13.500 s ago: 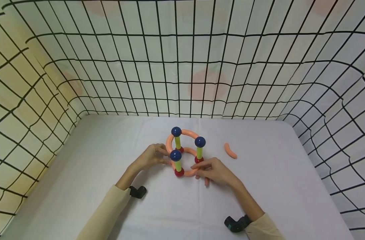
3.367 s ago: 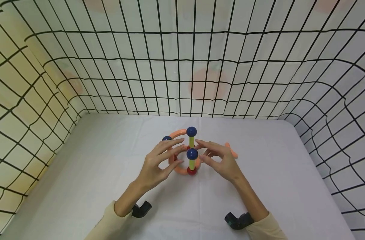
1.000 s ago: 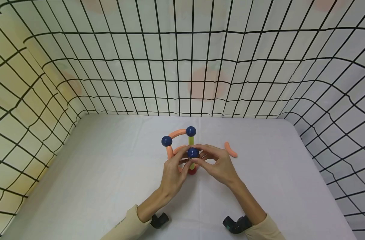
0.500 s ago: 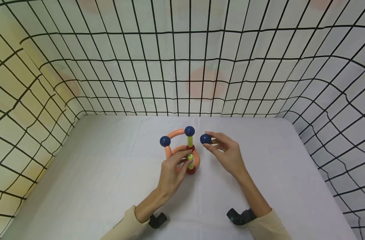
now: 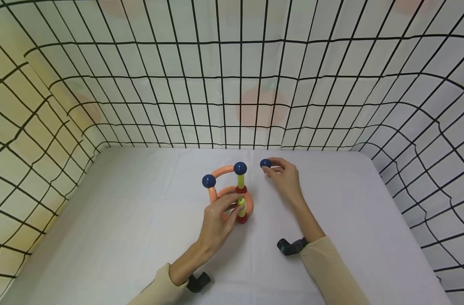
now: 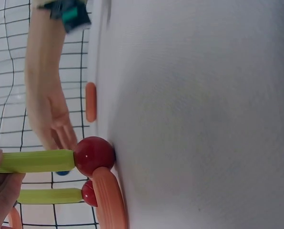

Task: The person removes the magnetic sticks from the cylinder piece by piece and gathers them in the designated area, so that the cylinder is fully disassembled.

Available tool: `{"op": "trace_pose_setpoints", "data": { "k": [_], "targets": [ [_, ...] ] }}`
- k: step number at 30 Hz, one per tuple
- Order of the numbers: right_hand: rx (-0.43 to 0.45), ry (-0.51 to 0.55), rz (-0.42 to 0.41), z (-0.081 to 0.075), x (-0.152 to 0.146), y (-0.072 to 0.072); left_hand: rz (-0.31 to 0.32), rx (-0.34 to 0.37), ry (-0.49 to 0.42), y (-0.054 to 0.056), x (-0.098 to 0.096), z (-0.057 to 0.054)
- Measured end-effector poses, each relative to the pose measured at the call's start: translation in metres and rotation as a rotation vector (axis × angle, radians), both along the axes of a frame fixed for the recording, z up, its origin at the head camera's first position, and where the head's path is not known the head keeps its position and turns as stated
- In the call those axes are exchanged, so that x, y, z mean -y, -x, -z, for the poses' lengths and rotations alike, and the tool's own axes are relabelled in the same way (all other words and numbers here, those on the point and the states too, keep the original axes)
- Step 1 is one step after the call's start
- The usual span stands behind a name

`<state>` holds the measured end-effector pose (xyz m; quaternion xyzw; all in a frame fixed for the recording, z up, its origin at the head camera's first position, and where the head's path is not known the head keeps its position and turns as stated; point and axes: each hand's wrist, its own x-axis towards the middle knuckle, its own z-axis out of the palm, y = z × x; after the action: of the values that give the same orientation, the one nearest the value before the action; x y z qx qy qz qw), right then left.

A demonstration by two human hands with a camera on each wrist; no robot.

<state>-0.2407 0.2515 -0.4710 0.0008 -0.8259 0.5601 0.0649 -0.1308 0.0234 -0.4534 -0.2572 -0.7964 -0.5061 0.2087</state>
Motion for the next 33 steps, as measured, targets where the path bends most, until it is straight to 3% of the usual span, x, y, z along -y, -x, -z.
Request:
{"op": "trace_pose_setpoints", "data": {
  "k": [7, 14, 22, 33],
  "targets": [
    [0.110, -0.020, 0.190, 0.003, -0.004, 0.036, 0.013, -0.038, -0.006, 0.001, 0.000, 0.001],
    [0.153, -0.072, 0.226, 0.003, -0.005, 0.062, 0.029, -0.012, -0.013, -0.001, 0.000, 0.000],
    [0.174, -0.104, 0.231, 0.007, -0.005, 0.070, 0.026, -0.043, 0.018, -0.002, 0.000, 0.001],
    [0.180, -0.063, 0.223, 0.013, -0.002, 0.079, 0.010, -0.046, 0.026, -0.001, 0.000, 0.002]
  ]
}}
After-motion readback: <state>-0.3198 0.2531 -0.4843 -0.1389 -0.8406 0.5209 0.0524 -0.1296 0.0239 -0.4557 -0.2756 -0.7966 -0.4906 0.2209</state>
